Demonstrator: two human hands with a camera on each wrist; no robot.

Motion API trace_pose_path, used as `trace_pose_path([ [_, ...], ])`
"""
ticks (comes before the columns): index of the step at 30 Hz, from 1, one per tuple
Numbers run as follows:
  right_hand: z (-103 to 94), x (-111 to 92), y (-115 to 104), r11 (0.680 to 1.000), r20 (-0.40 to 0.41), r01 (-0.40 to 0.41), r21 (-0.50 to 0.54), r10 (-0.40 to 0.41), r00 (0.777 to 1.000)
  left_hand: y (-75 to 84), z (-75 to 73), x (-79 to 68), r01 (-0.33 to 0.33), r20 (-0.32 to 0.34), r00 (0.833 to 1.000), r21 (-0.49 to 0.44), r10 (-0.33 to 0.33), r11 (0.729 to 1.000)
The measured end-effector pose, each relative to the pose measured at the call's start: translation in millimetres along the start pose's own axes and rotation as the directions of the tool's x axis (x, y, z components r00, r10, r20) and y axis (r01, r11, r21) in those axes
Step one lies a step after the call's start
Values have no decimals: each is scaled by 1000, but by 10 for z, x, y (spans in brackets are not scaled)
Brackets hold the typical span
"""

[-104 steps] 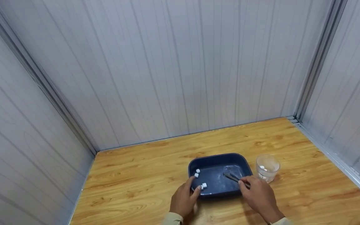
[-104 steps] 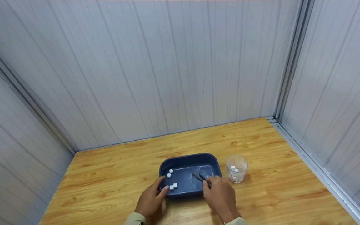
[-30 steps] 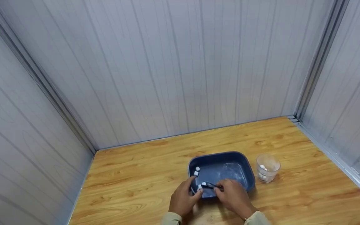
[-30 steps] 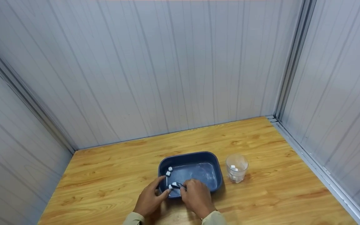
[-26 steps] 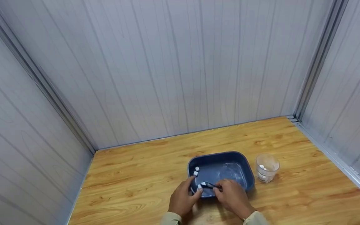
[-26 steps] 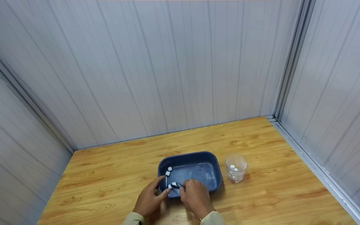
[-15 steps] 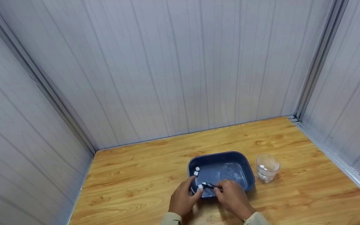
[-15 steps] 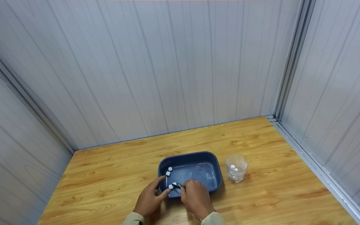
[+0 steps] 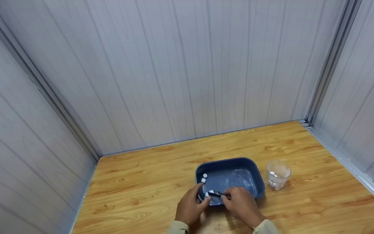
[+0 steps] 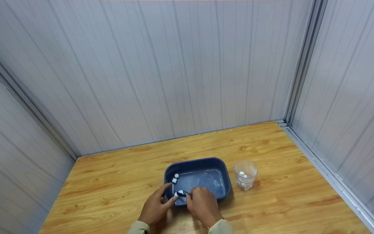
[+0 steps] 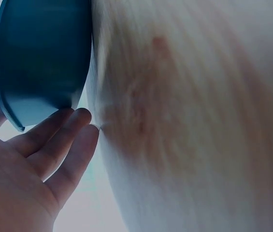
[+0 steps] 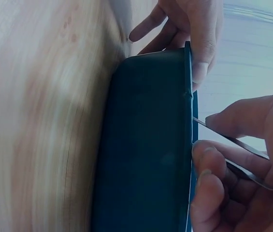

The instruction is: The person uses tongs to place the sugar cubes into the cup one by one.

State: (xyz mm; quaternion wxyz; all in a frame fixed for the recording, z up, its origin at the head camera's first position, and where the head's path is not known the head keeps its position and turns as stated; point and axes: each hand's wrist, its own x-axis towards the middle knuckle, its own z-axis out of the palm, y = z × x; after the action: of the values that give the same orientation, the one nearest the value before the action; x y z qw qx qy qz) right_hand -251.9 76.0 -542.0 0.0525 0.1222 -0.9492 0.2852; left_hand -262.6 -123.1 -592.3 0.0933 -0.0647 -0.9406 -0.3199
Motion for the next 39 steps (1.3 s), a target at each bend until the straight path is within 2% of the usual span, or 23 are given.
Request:
trace_pose_path([
  [15,34,-27,45,998,-56,55,22,-54,997,14,-2,-1,28,14,1000,-13,-28,1000],
  [21,22,-30,35,999,-35,32,40,-31,999,5,-2,1,23,15,1000,-15,-23,1000],
  [26,5,-10,9,999,16,-1,46,0,1000,10,2,2,32,24,999,-21,-32,999],
  [31,1,-1,-2,999,52,3,40,-5,999,24,-1,5,50,27,998,-19,-49,999],
  [39,15,-9,23,997,17,48,63,-49,999,30,-6,8,65,33,997,-25,-64,998],
])
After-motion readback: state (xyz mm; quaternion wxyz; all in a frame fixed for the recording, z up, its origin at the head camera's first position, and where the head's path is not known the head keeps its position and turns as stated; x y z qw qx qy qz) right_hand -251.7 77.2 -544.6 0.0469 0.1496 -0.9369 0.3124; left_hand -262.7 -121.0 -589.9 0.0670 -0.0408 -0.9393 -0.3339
